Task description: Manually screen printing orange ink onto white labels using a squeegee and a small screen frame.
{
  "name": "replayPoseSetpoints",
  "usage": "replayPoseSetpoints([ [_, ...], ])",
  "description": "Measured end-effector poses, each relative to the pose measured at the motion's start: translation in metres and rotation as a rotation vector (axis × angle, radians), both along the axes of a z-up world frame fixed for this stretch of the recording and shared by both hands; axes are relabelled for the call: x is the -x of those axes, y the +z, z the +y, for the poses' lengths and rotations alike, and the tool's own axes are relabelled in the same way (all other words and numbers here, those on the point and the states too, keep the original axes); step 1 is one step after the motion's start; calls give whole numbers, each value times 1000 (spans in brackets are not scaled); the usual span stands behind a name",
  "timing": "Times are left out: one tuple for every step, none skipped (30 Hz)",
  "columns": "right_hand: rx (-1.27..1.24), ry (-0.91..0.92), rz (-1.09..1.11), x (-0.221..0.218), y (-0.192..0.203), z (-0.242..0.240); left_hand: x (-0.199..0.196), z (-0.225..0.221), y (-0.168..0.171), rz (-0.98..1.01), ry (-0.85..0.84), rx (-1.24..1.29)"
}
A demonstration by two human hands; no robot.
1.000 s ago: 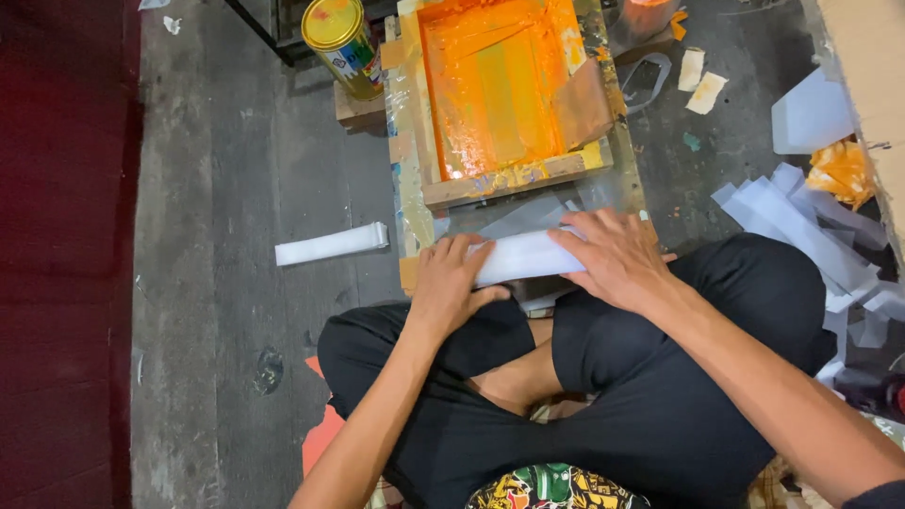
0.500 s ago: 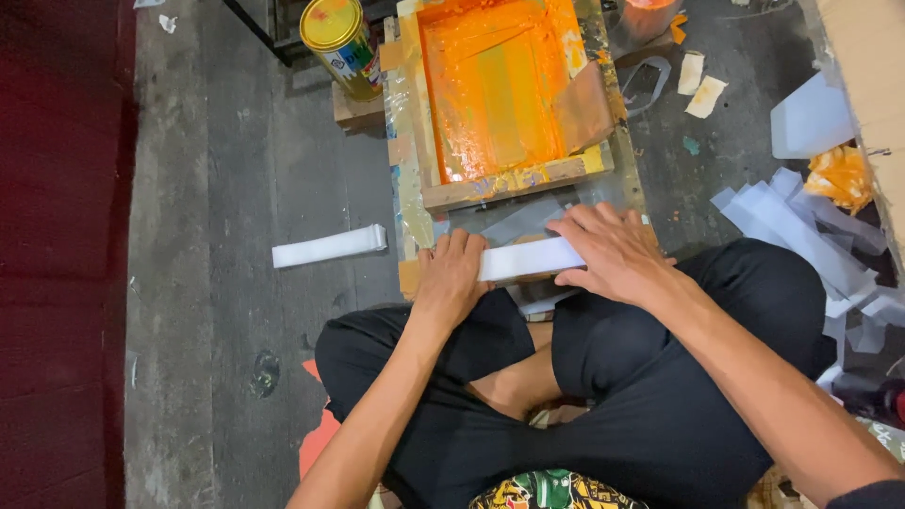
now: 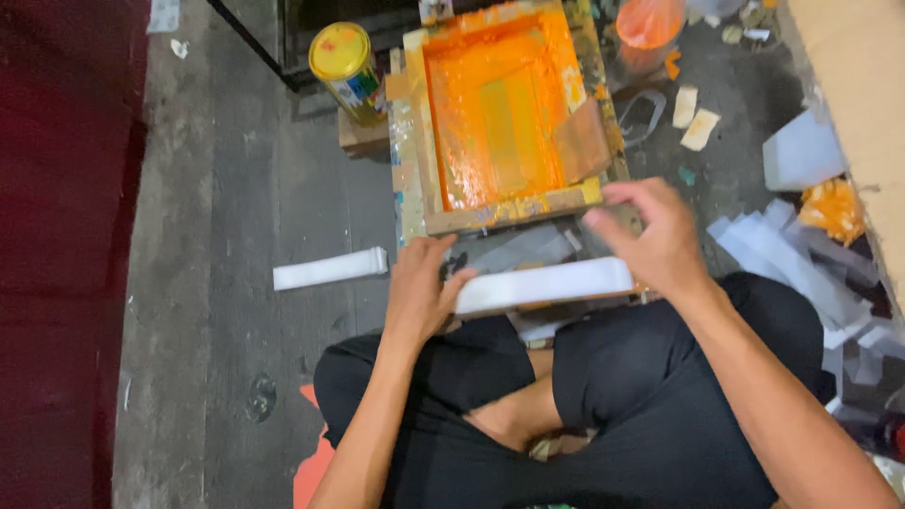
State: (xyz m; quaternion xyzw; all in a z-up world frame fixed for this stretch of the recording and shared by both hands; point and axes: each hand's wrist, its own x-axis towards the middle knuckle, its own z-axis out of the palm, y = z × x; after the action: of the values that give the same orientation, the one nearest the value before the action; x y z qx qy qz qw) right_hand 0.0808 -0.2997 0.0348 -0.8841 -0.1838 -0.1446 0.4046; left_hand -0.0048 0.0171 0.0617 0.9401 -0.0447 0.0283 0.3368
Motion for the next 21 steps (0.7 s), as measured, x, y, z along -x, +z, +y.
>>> replayPoseSetpoints([
  [-1, 0, -13, -15, -10, -5, -4, 2, -4, -13, 0, -1],
  [-11, -95, -8, -31, -19, -9, -9, 5, -9, -53, 76, -14],
  [-23, -191, -3, -49, -28, -13, -15, 9, -13, -93, 152, -26],
  [-27, -190, -22, -57, -29, -9, -20, 6, -13, -112, 153, -26],
  [48, -211, 32, -67, -30, -4, -25, 4, -12, -110, 183, -24],
  [124, -232, 90, -76, -31, 1, -30, 2, -13, -104, 215, -21],
  [121, -231, 74, -84, -32, 7, -40, 2, -13, -120, 217, -20],
  [228, -269, 71, -89, -35, 14, -46, 2, -14, -131, 220, -14],
  [335, -307, 68, -95, -40, 20, -55, 2, -17, -142, 224, -8],
  [337, -306, 66, -99, -36, 26, -66, 7, -19, -143, 225, -6],
  [239, -233, 33, -105, -35, 31, -78, 13, -22, -161, 224, -17],
  [144, -158, 8, -107, -35, 36, -87, 17, -27, -170, 224, -27],
  [149, -154, 15, -115, -19, 47, -104, 21, -34, -162, 227, -23],
  [136, -69, 54, -122, -4, 58, -120, 24, -43, -169, 245, -12],
  [122, 16, 93, -129, 11, 69, -137, 26, -52, -176, 264, -2],
  [124, 18, 105, -142, 15, 76, -154, 26, -57, -164, 265, -1],
  [142, 78, 99, -154, 18, 84, -170, 26, -62, -170, 248, -22],
  [160, 136, 91, -168, 22, 91, -189, 25, -67, -178, 230, -40],
  [163, 137, 101, -180, 17, 96, -204, 27, -71, -168, 231, -38],
  [195, 173, 98, -191, 13, 100, -220, 27, -76, -193, 211, -24],
  [227, 209, 95, -201, 9, 103, -234, 27, -81, -219, 191, -10],
])
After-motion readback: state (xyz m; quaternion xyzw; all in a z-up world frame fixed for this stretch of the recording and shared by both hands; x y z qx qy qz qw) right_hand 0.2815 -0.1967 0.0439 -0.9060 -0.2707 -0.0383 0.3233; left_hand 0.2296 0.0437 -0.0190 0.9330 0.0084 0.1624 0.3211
